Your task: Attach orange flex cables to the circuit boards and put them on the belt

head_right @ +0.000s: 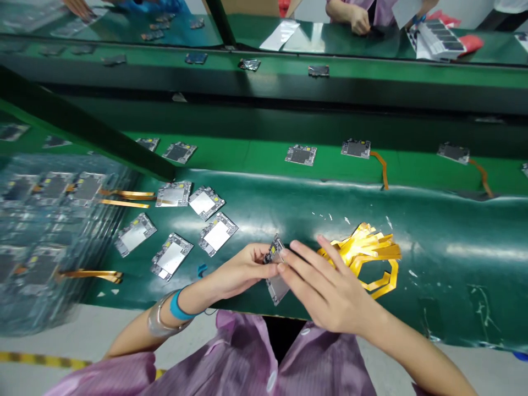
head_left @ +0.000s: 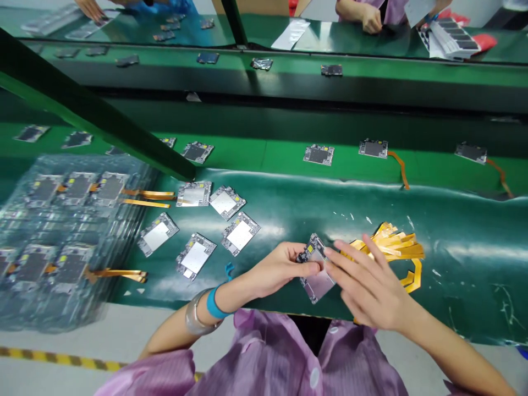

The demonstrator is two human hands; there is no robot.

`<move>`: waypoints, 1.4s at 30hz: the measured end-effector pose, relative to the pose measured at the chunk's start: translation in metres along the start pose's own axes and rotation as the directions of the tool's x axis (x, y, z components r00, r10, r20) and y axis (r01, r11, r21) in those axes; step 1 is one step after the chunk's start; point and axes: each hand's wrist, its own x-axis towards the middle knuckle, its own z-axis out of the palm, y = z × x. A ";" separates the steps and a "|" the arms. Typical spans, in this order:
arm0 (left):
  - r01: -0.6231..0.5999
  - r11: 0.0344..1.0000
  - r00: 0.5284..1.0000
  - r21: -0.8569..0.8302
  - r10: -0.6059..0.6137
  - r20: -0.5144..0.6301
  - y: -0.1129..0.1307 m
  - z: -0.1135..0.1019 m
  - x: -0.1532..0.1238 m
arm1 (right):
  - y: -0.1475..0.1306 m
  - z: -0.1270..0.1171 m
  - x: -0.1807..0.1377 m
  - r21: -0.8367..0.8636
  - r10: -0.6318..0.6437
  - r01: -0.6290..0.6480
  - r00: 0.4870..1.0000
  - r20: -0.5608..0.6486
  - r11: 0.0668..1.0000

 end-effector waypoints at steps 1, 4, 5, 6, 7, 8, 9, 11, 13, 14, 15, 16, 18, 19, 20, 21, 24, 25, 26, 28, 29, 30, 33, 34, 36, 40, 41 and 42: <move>0.004 1.000 1.000 -0.025 -0.003 0.015 0.000 0.001 -0.001 | -0.003 0.002 -0.002 0.013 -0.019 0.018 0.997 0.069 1.000; 0.027 1.000 0.998 -0.005 -0.027 0.057 0.000 0.002 -0.004 | -0.007 0.012 -0.008 0.022 0.097 -0.098 0.995 0.024 0.995; 0.031 0.999 0.998 0.040 -0.033 0.054 0.002 0.001 -0.005 | -0.007 0.014 -0.010 0.034 0.157 -0.157 0.988 -0.003 0.987; 0.031 0.994 0.999 0.103 -0.035 0.037 0.004 0.001 -0.006 | -0.007 0.014 -0.010 0.059 0.232 -0.231 0.973 -0.020 0.971; 0.026 0.984 1.000 0.179 -0.027 0.001 0.007 0.001 -0.008 | -0.008 0.013 -0.010 0.108 0.328 -0.324 0.944 -0.026 0.940; 0.020 0.965 0.999 0.263 -0.008 -0.047 0.010 0.001 -0.011 | -0.008 0.011 -0.008 0.182 0.441 -0.432 0.897 -0.008 0.883; 0.017 0.937 0.995 0.349 0.018 -0.096 0.013 0.001 -0.013 | -0.009 0.009 -0.006 0.272 0.554 -0.539 0.832 0.026 0.797; 0.012 0.862 0.984 0.507 0.080 -0.159 0.018 0.004 -0.018 | -0.012 0.003 0.001 0.449 0.714 -0.685 0.687 0.136 0.573; 0.008 0.770 0.975 0.638 0.136 -0.177 0.019 0.009 -0.022 | -0.015 0.001 0.009 0.553 0.771 -0.730 0.595 0.227 0.401; 0.012 0.726 0.972 0.687 0.153 -0.179 0.018 0.012 -0.024 | -0.017 0.001 0.012 0.577 0.782 -0.734 0.573 0.243 0.358; 0.019 0.686 0.969 0.727 0.168 -0.183 0.017 0.016 -0.026 | -0.018 0.002 0.014 0.589 0.792 -0.735 0.558 0.246 0.335; 0.027 0.655 0.965 0.756 0.181 -0.191 0.016 0.019 -0.027 | -0.019 0.004 0.015 0.592 0.801 -0.737 0.547 0.241 0.325; 0.031 0.622 0.958 0.782 0.204 -0.200 0.014 0.025 -0.029 | -0.020 0.008 0.017 0.588 0.823 -0.741 0.527 0.212 0.323; 0.022 0.615 0.955 0.788 0.220 -0.198 0.013 0.027 -0.030 | -0.020 0.009 0.017 0.584 0.834 -0.742 0.518 0.189 0.329; 0.007 0.609 0.951 0.793 0.241 -0.193 0.012 0.029 -0.030 | -0.020 0.010 0.017 0.578 0.843 -0.743 0.511 0.166 0.337; -0.008 0.602 0.947 0.798 0.260 -0.187 0.011 0.030 -0.030 | -0.020 0.011 0.017 0.571 0.848 -0.743 0.509 0.146 0.348; -0.043 0.573 0.938 0.818 0.305 -0.165 0.009 0.031 -0.030 | -0.021 0.012 0.016 0.542 0.839 -0.732 0.537 0.087 0.412; -0.050 0.561 0.937 0.826 0.313 -0.156 0.009 0.031 -0.029 | -0.021 0.012 0.015 0.526 0.830 -0.724 0.555 0.061 0.446; -0.056 0.549 0.937 0.834 0.317 -0.146 0.008 0.030 -0.029 | -0.021 0.013 0.015 0.506 0.818 -0.714 0.574 0.030 0.483; -0.060 0.529 0.941 0.846 0.313 -0.129 0.006 0.031 -0.028 | -0.022 0.014 0.015 0.457 0.791 -0.693 0.610 -0.042 0.558; -0.059 0.522 0.943 0.851 0.310 -0.125 0.006 0.031 -0.027 | -0.023 0.015 0.015 0.431 0.776 -0.680 0.626 -0.080 0.593; -0.058 0.516 0.943 0.854 0.309 -0.123 0.006 0.031 -0.027 | -0.024 0.015 0.014 0.405 0.759 -0.666 0.639 -0.122 0.626; -0.064 0.485 0.937 0.872 0.329 -0.114 0.006 0.033 -0.027 | -0.027 0.015 0.012 0.349 0.717 -0.634 0.663 -0.216 0.690; -0.072 0.468 0.934 0.881 0.342 -0.105 0.006 0.034 -0.027 | -0.027 0.015 0.011 0.342 0.711 -0.629 0.668 -0.221 0.698; -0.088 0.444 0.931 0.892 0.355 -0.085 0.006 0.035 -0.027 | -0.027 0.014 0.008 0.346 0.708 -0.629 0.680 -0.190 0.697; -0.052 0.505 0.949 0.861 0.293 -0.114 0.008 0.034 -0.024 | -0.022 0.013 0.000 0.300 0.616 -0.562 0.778 -0.125 0.771; -0.033 0.546 0.957 0.837 0.259 -0.132 0.009 0.032 -0.022 | -0.021 0.012 -0.001 0.280 0.573 -0.526 0.811 -0.120 0.803; -0.025 0.598 0.965 0.801 0.224 -0.138 0.011 0.031 -0.020 | -0.020 0.010 -0.003 0.274 0.550 -0.506 0.827 -0.114 0.818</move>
